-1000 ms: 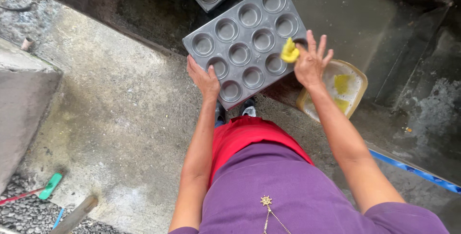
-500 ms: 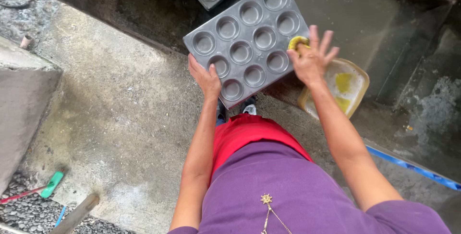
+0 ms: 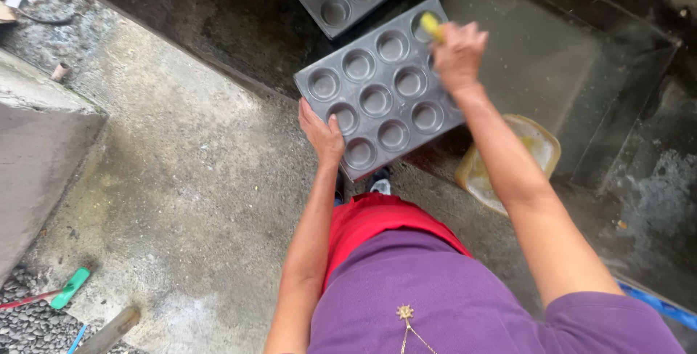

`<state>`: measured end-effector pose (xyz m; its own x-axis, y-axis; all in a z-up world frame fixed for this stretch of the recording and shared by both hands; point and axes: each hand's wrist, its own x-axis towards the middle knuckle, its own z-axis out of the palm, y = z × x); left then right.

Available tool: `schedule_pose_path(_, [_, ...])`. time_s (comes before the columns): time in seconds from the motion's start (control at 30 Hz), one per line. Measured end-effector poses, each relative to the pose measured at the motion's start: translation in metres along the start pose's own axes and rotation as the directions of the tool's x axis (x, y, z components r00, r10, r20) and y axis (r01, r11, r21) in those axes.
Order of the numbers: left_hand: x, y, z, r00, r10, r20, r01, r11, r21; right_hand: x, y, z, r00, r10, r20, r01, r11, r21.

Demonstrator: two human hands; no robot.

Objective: The person washes two metal muffin trays in an outdoor concrete sink using a yellow sponge and water. They scrub the inside of the cups and the surface of the trays, rinsing them under running water.

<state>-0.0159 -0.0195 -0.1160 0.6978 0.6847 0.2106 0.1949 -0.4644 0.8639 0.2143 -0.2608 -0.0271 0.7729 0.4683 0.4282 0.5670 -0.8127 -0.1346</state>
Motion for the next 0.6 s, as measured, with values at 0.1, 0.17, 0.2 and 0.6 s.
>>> schedule_pose_path(0.1, [0.007,0.004,-0.001,1.000,-0.009,0.000,0.009,1.000,0.010,0.027,-0.026,0.025,0.999,-0.045,0.013,0.046,0.992,-0.114])
schedule_pose_path(0.17, [0.000,0.005,-0.001,0.998,-0.061,0.008,0.061,0.998,0.027,0.031,-0.029,0.033,0.995,-0.089,0.040,0.091,0.995,-0.038])
schedule_pose_path(0.2, [-0.005,0.003,-0.003,0.996,-0.092,0.006,0.091,0.995,0.042,0.029,-0.028,0.035,0.990,-0.097,0.097,0.095,0.995,0.026])
schedule_pose_path(0.6, [0.006,0.010,0.003,0.988,-0.153,0.000,0.153,0.987,0.052,0.007,-0.102,0.031,0.996,-0.063,0.061,0.064,0.998,-0.001])
